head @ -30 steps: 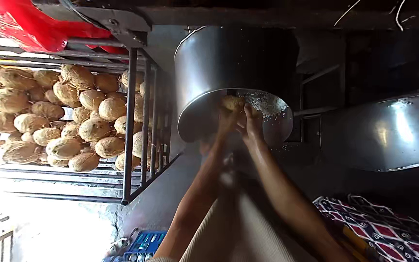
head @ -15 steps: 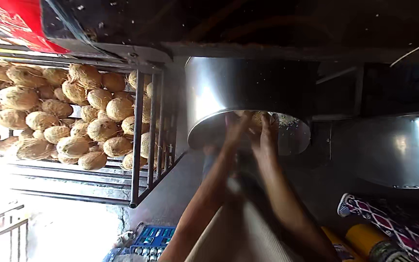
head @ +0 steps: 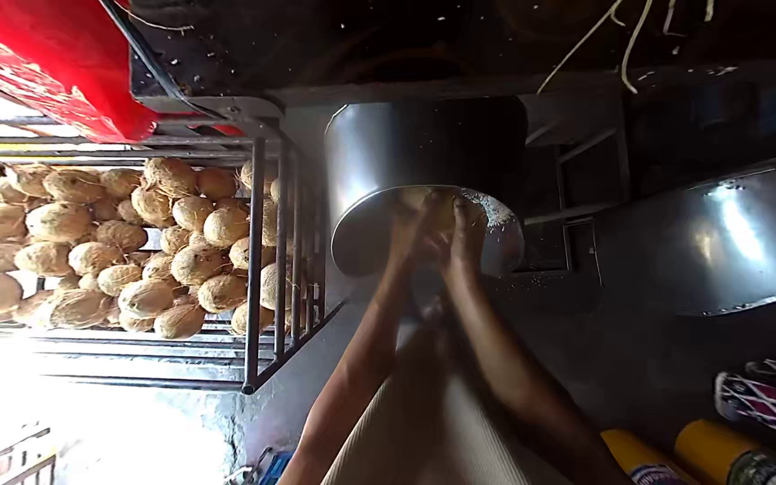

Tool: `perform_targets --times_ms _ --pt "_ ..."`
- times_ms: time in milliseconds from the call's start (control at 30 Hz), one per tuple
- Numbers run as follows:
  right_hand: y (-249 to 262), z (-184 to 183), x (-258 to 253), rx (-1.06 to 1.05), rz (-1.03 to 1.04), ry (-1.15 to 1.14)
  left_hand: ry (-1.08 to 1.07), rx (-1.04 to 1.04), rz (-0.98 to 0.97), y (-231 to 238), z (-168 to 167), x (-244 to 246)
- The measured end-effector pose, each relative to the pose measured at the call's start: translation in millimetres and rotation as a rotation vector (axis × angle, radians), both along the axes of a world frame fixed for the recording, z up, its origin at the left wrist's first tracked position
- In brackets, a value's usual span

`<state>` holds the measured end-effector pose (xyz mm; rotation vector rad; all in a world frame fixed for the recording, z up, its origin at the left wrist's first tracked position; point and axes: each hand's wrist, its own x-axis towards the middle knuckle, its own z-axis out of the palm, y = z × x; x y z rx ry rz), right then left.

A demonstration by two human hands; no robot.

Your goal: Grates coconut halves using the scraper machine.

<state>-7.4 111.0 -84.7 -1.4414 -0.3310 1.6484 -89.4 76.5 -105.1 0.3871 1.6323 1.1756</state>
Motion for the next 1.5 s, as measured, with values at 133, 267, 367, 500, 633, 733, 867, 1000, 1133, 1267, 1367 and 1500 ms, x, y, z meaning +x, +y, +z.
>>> perform_targets --times_ms 133,267,367,500,633,733,867,1000,1133,1267,1367,1500 --pt "11.9 -6.5 15.5 -0.049 0.02 -0.044 -0.039 -0.015 -0.003 9.5 -20.9 15.6" --pt "16.1 -28.8 20.1 -0.04 0.064 -0.063 -0.1 -0.048 -0.021 7.9 -41.0 16.7" --pt "5.7 -63.0 19.4 0.041 0.157 -0.176 -0.229 -0.019 -0.053 -4.5 -78.1 5.6" --pt "-49.2 -110.4 46.8 0.552 0.614 -0.653 -0.628 0.134 0.324 -50.4 -112.8 -4.0" --pt "-83.2 -90.1 32.5 0.407 0.58 -0.538 -0.505 0.232 0.345 -75.6 -88.7 -13.2" --pt "-43.4 -60.9 -7.8 0.186 0.323 -0.259 -0.198 0.134 0.121 -57.9 -70.1 -25.1" --pt "-0.5 -0.8 -14.2 0.135 0.126 -0.176 -0.2 0.097 0.077 -8.4 -23.4 -10.5" --pt "7.8 -8.5 14.4 0.044 0.079 -0.171 -0.225 0.1 0.026 8.2 -29.9 7.1" --pt "-3.7 -32.7 15.6 0.035 0.125 -0.216 -0.255 0.033 -0.041 -7.9 -56.9 2.2" --pt "-8.9 -0.6 9.6 0.057 0.165 -0.215 -0.17 0.071 0.009 -16.7 -26.2 3.5" --pt "1.4 -0.7 16.2 0.04 0.141 -0.196 -0.186 0.069 -0.029 -10.4 -29.5 9.6" --pt "1.7 -37.8 19.1 0.039 0.167 -0.272 -0.226 -0.03 -0.096 -11.9 -56.4 8.7"
